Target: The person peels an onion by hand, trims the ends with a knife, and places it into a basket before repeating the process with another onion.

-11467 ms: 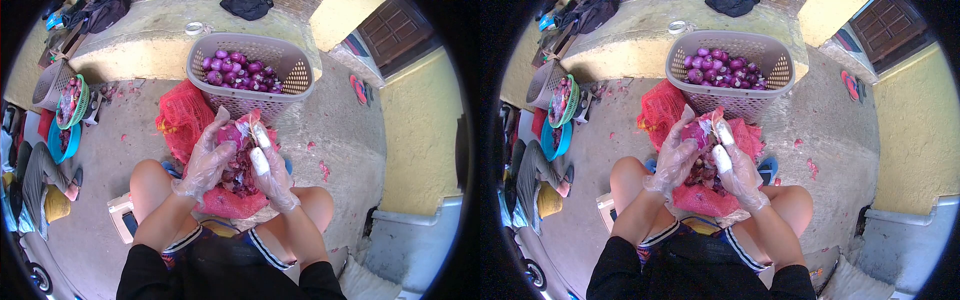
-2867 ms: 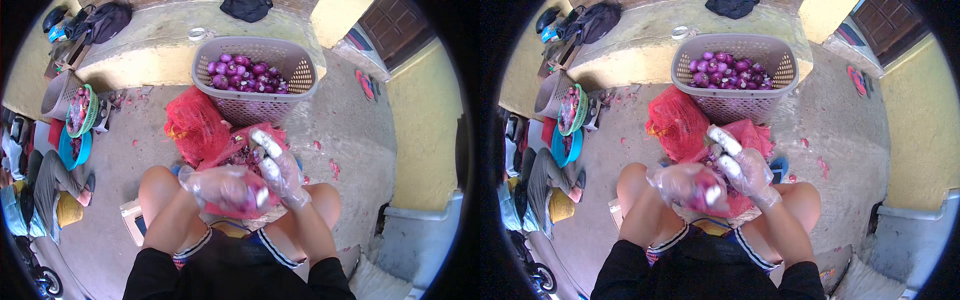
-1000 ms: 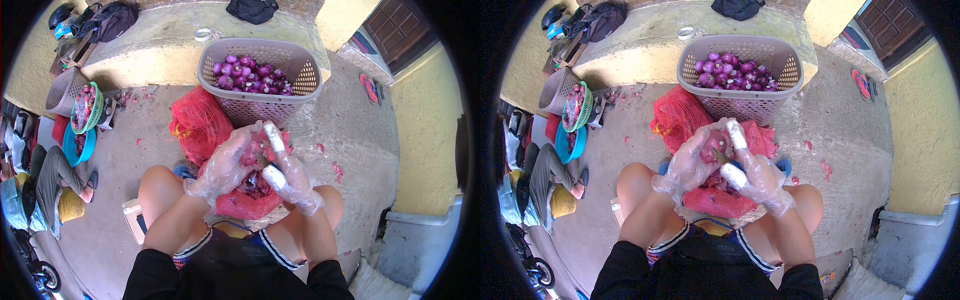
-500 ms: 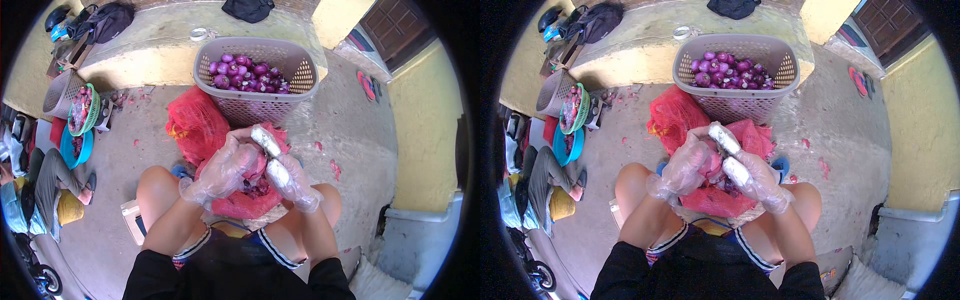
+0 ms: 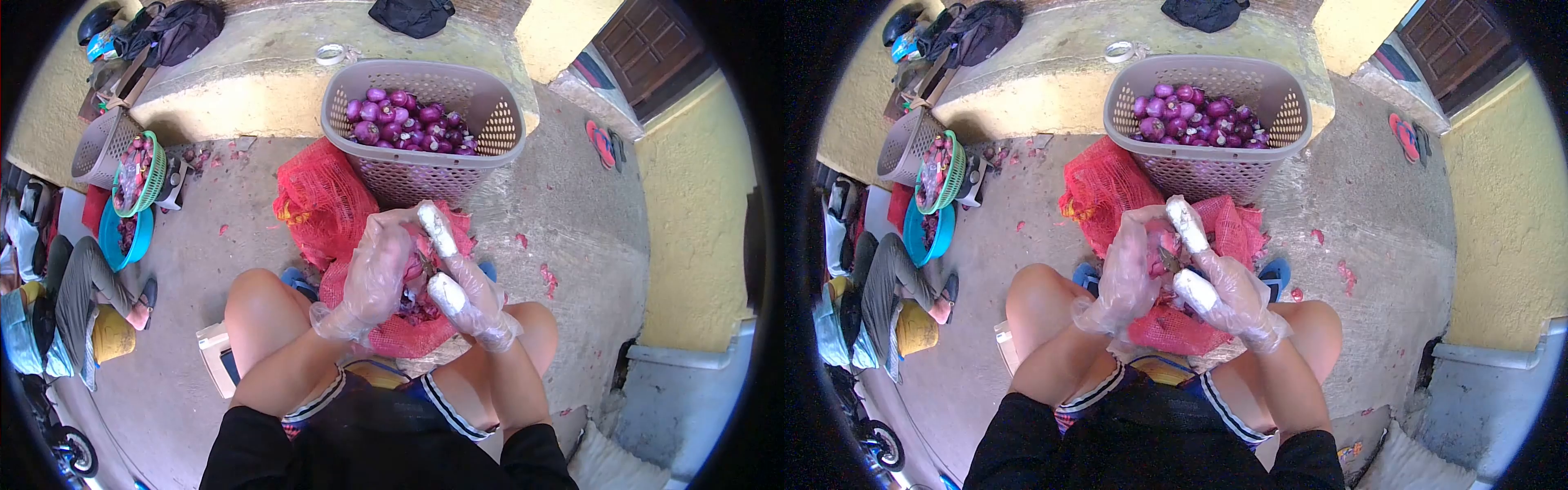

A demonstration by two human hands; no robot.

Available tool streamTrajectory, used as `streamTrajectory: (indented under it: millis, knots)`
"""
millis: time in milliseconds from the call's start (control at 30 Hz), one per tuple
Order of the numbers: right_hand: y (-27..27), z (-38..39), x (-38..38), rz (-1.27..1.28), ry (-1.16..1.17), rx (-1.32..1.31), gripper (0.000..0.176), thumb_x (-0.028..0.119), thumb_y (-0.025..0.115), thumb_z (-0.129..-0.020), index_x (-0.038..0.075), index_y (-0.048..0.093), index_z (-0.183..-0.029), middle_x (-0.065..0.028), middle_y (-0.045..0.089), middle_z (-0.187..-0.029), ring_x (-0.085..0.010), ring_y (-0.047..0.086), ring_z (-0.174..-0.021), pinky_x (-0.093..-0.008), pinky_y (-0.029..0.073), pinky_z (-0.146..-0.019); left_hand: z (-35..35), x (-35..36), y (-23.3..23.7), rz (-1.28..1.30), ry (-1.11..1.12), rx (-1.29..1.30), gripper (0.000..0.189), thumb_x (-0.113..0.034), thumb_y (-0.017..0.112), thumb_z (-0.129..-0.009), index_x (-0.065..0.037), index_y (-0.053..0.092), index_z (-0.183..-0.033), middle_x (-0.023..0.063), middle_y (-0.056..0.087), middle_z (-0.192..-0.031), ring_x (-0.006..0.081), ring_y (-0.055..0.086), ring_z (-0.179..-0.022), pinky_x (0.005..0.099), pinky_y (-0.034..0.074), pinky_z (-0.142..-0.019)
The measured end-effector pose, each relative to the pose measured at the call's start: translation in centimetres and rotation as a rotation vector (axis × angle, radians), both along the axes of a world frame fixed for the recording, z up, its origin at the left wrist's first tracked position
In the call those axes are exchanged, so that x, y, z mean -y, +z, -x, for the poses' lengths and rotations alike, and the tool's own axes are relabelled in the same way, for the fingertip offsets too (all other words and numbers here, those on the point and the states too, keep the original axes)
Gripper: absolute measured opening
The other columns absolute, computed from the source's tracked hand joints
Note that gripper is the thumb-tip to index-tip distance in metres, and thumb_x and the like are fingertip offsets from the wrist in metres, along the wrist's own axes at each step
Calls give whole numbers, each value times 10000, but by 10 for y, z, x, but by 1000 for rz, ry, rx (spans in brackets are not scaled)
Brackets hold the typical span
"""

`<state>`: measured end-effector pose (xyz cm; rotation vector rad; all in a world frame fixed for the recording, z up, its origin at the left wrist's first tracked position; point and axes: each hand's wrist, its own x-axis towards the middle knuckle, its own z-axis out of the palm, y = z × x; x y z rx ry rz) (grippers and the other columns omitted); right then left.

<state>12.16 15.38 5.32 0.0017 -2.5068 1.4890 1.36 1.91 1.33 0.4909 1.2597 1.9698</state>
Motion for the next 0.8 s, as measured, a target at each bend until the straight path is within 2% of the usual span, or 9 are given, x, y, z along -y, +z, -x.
streamTrajectory:
  millis: [100, 133, 200, 267, 333, 433, 500, 667, 800]
  knots:
    - [-12, -1, 1, 135, -39, 0, 482, 150, 632, -931, -7, 466, -1355, -62, 663, -775, -139, 645, -660, -287, 508, -590, -6, -4, -2, -64, 70, -219, 655, -266, 772, -838, -31, 388, -1315, 133, 480, -1338, 202, 481, -1226, 382, 416, -1032]
    - [-21, -2, -1, 272, -39, 33, 462, 152, 635, -929, -11, 487, -1335, -65, 661, -787, -137, 641, -671, -284, 507, -595, -5, -4, 0, -72, 38, -207, 708, -233, 809, -791, -32, 382, -1319, 133, 468, -1356, 200, 465, -1243, 384, 397, -1051]
    - [-49, -5, -8, 284, -80, -10, 416, 150, 638, -928, -12, 526, -1294, -73, 657, -810, -135, 633, -692, -277, 504, -612, 0, -1, 6, -85, -26, -184, 824, -166, 883, -696, -35, 371, -1328, 134, 443, -1391, 197, 435, -1278, 390, 360, -1087]
    - [-75, -12, -15, 106, -127, -107, 386, 144, 630, -932, -3, 543, -1278, -79, 652, -831, -134, 624, -709, -271, 501, -637, 1, 1, 5, -55, -60, -206, 808, -175, 866, -721, -41, 360, -1336, 136, 443, -1393, 198, 437, -1278, 388, 367, -1083]
    - [-63, -12, -15, 76, -103, -89, 405, 141, 611, -943, 7, 523, -1315, -76, 648, -849, -131, 613, -720, -265, 498, -663, 2, 3, 7, -17, -82, -193, 809, -157, 853, -729, -51, 347, -1352, 130, 460, -1360, 194, 460, -1247, 382, 390, -1060]
    - [-19, -5, -6, 493, -17, 125, 488, 136, 563, -967, 25, 424, -1421, -49, 644, -854, -136, 605, -735, -277, 499, -692, 1, 5, 9, 28, -63, -233, 818, -113, 841, -722, -64, 337, -1364, 115, 498, -1288, 183, 506, -1180, 372, 432, -1017]
    - [-16, -4, -5, 652, 37, 192, 544, 133, 532, -979, 37, 344, -1480, -42, 644, -914, -131, 597, -768, -286, 498, -716, 2, 2, 2, 15, -6, -414, 791, -116, 839, -725, -66, 350, -1345, 112, 501, -1282, 179, 512, -1168, 373, 433, -1015]
    - [-25, -1, -5, 526, 96, 32, 594, 119, 502, -983, 39, 265, -1522, -67, 568, -1264, -82, 545, -895, -270, 468, -797, 3, 4, 2, -42, -67, -362, 762, -147, 848, -733, -61, 363, -1314, 112, 476, -1296, 174, 470, -1206, 379, 401, -1044]
    - [-16, -11, -11, 604, 93, 245, 601, 122, 506, -981, 25, 260, -1520, -64, 457, -1419, -73, 511, -987, -238, 428, -871, 8, 6, 5, -51, -92, -413, 775, -158, 853, -734, -59, 353, -1317, 114, 459, -1307, 168, 455, -1218, 378, 396, -1049]
